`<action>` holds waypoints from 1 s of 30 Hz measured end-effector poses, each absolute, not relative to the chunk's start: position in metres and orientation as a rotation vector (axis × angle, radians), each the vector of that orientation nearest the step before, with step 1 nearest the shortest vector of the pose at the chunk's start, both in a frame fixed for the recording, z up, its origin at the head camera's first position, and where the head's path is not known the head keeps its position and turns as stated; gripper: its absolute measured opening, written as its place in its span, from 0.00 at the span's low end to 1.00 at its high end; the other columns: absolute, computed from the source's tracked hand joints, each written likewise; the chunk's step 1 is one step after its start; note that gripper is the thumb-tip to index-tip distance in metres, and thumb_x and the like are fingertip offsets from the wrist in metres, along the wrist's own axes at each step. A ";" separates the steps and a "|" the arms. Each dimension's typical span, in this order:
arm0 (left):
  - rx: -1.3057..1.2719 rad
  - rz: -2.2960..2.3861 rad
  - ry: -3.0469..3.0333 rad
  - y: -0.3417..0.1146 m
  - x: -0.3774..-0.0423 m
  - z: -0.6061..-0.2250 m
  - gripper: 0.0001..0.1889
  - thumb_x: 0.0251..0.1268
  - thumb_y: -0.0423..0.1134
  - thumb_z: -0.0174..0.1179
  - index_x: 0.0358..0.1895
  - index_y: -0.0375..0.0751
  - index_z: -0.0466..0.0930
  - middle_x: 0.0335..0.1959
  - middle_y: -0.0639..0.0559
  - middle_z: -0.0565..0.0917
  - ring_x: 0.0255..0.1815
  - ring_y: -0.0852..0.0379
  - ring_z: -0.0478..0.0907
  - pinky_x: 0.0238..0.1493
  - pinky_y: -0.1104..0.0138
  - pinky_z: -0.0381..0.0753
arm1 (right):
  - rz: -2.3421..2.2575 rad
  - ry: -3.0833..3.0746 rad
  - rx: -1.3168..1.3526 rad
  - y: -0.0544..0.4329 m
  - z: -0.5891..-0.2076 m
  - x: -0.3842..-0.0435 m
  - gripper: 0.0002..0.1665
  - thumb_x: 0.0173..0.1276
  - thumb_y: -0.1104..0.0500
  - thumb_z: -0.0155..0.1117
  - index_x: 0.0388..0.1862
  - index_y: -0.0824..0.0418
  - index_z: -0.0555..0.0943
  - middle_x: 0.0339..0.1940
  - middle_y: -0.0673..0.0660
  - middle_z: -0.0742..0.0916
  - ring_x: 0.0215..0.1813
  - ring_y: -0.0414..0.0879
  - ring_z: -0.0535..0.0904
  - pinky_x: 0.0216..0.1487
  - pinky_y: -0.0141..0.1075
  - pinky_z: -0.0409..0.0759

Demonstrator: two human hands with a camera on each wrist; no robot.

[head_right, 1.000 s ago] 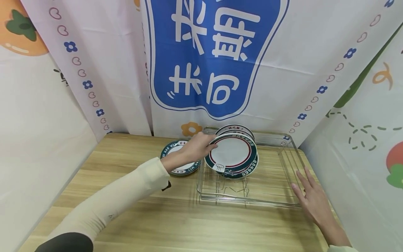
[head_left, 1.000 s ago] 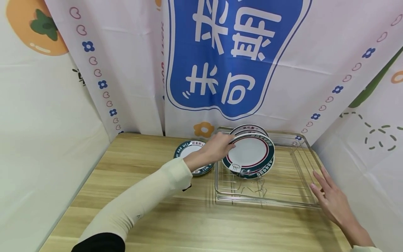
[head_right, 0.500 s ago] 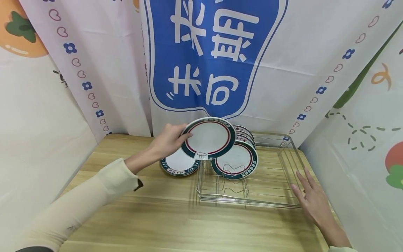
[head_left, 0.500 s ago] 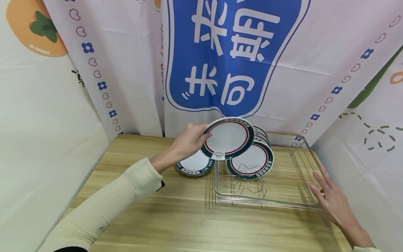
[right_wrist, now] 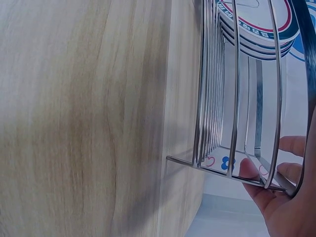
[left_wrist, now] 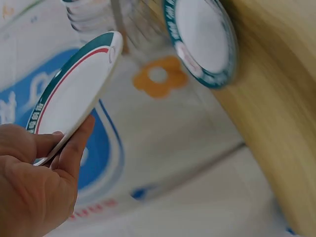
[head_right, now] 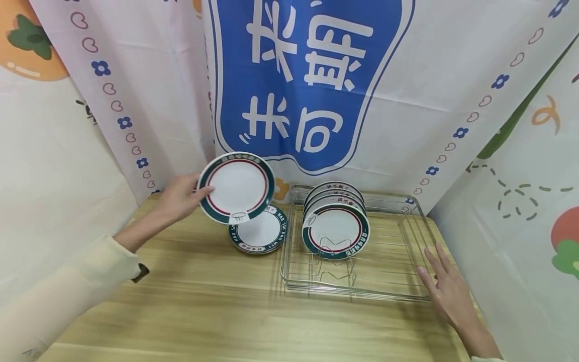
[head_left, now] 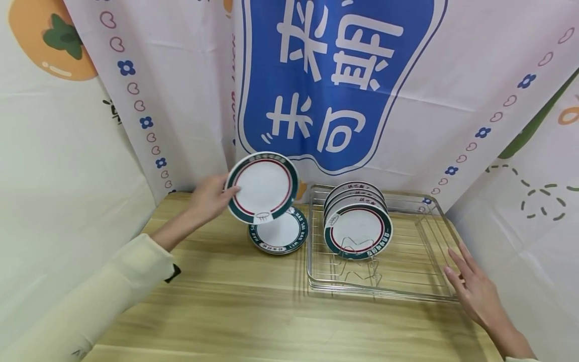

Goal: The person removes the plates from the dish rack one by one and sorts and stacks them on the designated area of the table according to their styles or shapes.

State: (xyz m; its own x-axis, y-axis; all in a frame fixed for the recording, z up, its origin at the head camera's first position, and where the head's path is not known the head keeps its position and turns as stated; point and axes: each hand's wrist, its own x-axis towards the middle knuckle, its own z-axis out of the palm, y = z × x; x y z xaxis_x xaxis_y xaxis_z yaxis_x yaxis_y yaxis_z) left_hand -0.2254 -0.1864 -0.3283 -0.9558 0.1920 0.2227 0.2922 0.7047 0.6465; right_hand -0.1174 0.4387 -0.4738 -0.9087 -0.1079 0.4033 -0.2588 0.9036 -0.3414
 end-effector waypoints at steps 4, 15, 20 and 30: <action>-0.275 -1.052 -2.796 -0.221 -0.229 -0.339 0.18 0.81 0.34 0.58 0.61 0.21 0.79 0.40 0.33 0.89 0.33 0.47 0.86 0.34 0.62 0.84 | 0.558 -2.692 0.278 0.439 -0.474 -0.119 0.31 0.82 0.55 0.58 0.77 0.68 0.72 0.83 0.72 0.65 0.37 0.32 0.80 0.34 0.54 0.79; 0.049 -1.218 -2.891 -0.298 -0.237 -0.377 0.20 0.82 0.36 0.55 0.58 0.17 0.76 0.37 0.32 0.88 0.30 0.52 0.84 0.29 0.66 0.83 | 0.562 -2.692 0.289 0.439 -0.475 -0.122 0.31 0.82 0.55 0.59 0.78 0.68 0.71 0.83 0.72 0.64 0.36 0.37 0.83 0.36 0.58 0.80; 0.235 -1.332 -2.935 -0.321 -0.236 -0.390 0.25 0.83 0.38 0.53 0.64 0.12 0.68 0.32 0.40 0.88 0.27 0.58 0.84 0.28 0.67 0.84 | 0.562 -2.692 0.280 0.439 -0.474 -0.123 0.31 0.82 0.55 0.59 0.78 0.67 0.71 0.83 0.71 0.64 0.37 0.39 0.84 0.36 0.57 0.81; 0.494 -1.693 -2.854 -0.347 -0.228 -0.420 0.32 0.84 0.35 0.49 0.73 0.08 0.51 0.31 0.47 0.85 0.26 0.62 0.86 0.33 0.68 0.88 | 0.544 -2.691 0.300 0.437 -0.474 -0.126 0.32 0.82 0.54 0.59 0.78 0.67 0.71 0.84 0.70 0.64 0.38 0.36 0.83 0.37 0.51 0.82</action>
